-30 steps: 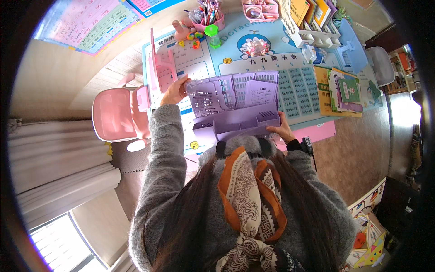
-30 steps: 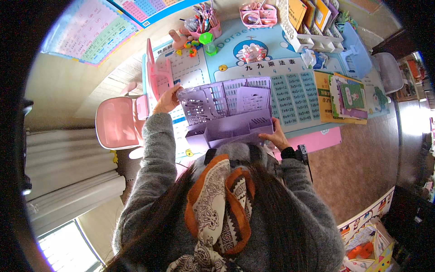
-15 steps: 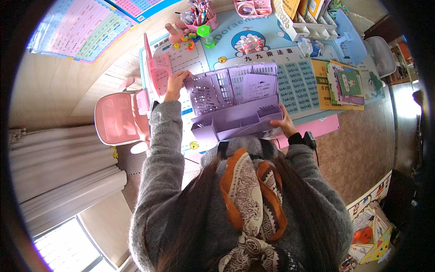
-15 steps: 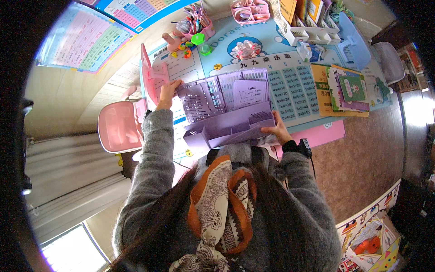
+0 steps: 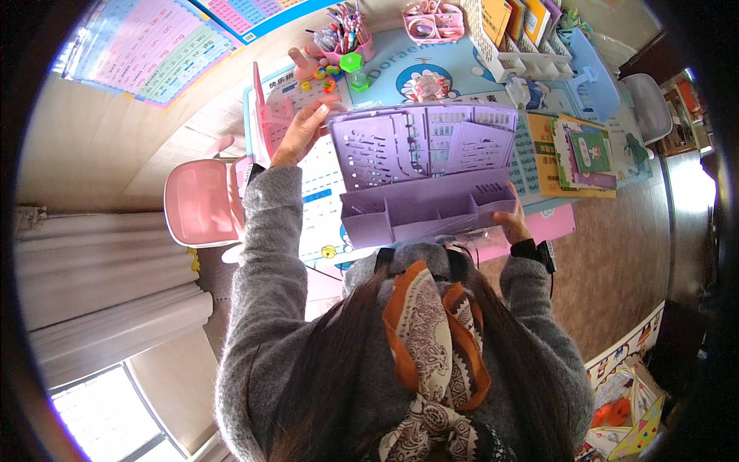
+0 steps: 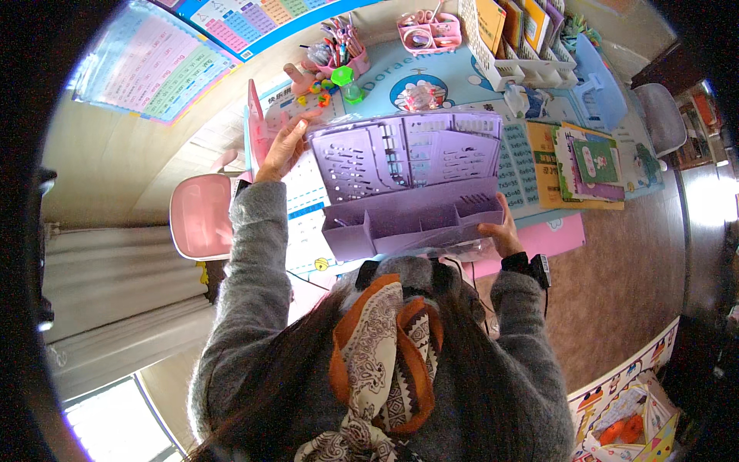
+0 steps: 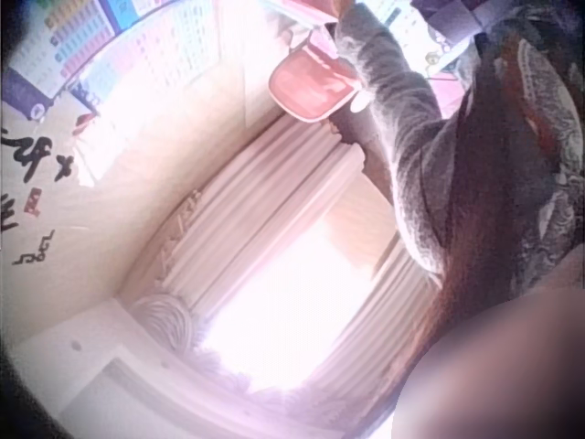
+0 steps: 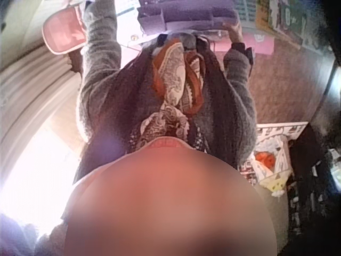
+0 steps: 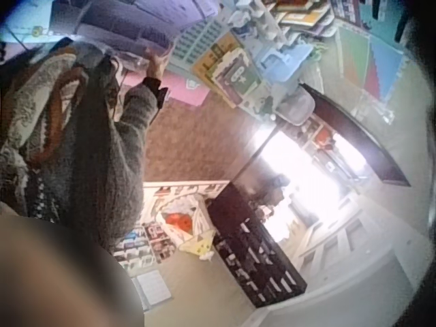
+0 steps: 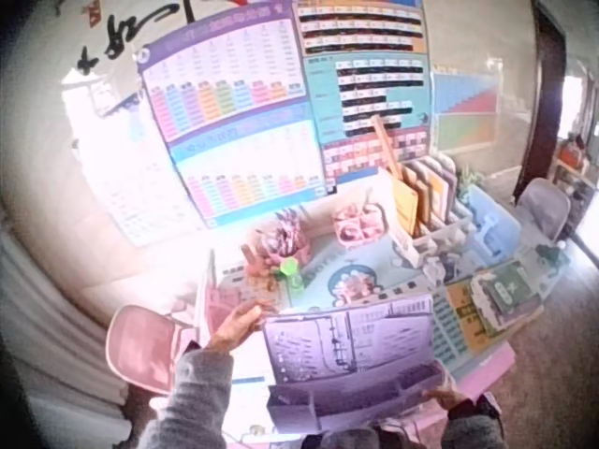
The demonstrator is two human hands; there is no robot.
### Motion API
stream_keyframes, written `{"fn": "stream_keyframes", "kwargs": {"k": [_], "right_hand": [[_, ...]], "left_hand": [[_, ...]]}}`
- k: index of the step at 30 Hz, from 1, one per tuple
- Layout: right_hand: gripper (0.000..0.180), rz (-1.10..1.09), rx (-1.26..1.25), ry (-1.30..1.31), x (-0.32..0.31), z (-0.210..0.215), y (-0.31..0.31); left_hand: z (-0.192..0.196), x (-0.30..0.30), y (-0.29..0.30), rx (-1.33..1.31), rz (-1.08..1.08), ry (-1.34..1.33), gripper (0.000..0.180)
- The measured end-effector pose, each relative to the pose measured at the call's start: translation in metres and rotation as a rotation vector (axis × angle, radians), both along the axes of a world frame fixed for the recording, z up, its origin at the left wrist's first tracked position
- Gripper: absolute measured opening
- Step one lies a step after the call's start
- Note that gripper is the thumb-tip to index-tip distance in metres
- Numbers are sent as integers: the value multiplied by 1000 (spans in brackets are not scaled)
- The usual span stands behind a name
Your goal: The person assembles a purple plastic storage basket by snapping together multiple panels. They then place the assembled basket on a table and arrange other items around it.
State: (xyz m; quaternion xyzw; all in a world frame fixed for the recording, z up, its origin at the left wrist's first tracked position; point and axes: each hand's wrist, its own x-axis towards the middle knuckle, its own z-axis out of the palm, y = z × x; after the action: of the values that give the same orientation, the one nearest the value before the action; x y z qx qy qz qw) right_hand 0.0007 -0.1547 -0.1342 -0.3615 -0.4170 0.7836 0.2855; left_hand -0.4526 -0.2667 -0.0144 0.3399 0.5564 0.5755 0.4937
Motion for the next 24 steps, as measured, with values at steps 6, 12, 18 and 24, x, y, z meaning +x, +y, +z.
{"fn": "stream_keyframes", "kwargs": {"k": [6, 12, 18, 24], "right_hand": [[103, -40, -11, 20, -6, 9, -5], [103, -43, -4, 25, -8, 17, -9], [106, 87, 112, 58, 1, 30, 3], [108, 171, 265, 24, 13, 47, 20]], "left_hand": [[1, 31, 3, 46, 316, 494, 30], [4, 44, -4, 68, 554, 801, 16], [6, 28, -8, 39, 427, -74, 7], [5, 20, -12, -115, -74, -533, 20]]}}
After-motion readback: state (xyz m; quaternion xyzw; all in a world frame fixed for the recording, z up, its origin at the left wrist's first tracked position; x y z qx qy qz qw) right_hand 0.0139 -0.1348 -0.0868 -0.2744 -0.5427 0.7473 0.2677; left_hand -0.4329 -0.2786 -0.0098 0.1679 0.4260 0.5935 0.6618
